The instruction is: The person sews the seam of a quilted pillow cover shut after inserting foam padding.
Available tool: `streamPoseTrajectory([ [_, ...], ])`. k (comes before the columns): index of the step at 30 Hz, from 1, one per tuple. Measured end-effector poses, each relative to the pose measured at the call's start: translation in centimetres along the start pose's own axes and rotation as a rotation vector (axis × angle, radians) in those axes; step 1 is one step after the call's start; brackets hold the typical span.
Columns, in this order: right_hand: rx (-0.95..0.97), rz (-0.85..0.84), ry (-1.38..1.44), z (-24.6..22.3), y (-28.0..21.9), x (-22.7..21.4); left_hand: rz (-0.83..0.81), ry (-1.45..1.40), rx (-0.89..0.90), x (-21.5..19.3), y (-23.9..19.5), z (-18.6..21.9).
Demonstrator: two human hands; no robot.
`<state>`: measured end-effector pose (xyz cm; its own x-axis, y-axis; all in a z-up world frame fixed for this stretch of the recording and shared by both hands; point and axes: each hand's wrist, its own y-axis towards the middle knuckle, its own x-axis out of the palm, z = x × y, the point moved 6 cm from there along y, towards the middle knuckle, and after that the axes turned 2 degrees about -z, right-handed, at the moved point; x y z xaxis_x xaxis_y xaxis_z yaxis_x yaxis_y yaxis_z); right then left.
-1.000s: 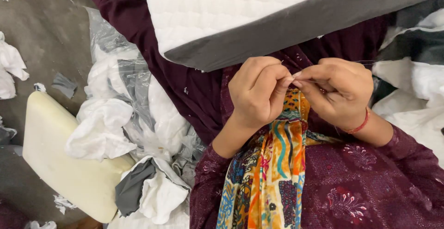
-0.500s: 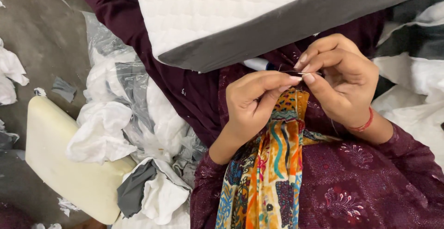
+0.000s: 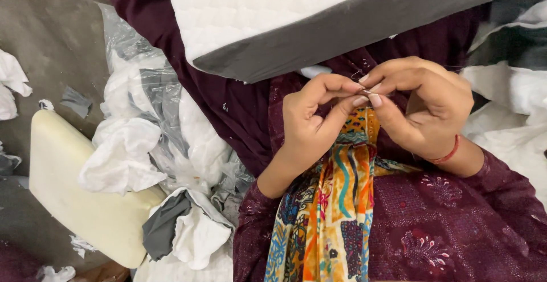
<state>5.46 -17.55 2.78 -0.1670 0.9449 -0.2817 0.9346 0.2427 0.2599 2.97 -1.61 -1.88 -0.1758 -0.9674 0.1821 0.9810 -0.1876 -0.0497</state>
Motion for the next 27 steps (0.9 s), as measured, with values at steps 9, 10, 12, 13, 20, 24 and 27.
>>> streamPoseTrajectory([
  [9, -0.03, -0.017, -0.051, -0.39, 0.17, -0.01, -0.021, -0.021, -0.007, 0.04, -0.23, -0.32],
  [10, -0.042, -0.018, -0.053, -0.48, 0.18, 0.0, -0.024, -0.02, -0.008, 0.05, -0.26, -0.32],
  [12, -0.045, -0.02, -0.062, -0.47, 0.15, -0.02, -0.023, -0.031, -0.015, 0.06, -0.27, -0.43],
  [13, -0.048, -0.022, -0.071, -0.48, 0.14, -0.03, -0.023, -0.041, -0.023, 0.07, -0.27, -0.5],
  [20, -0.051, -0.034, -0.072, -0.65, 0.36, 0.06, -0.024, -0.03, -0.004, 0.04, -0.29, -0.33],
  [24, -0.058, -0.032, -0.071, -0.64, 0.38, 0.09, -0.02, -0.035, -0.004, 0.05, -0.34, -0.42],
  [27, -0.062, -0.027, -0.073, -0.65, 0.45, 0.11, -0.021, -0.031, -0.007, 0.02, -0.29, -0.36],
])
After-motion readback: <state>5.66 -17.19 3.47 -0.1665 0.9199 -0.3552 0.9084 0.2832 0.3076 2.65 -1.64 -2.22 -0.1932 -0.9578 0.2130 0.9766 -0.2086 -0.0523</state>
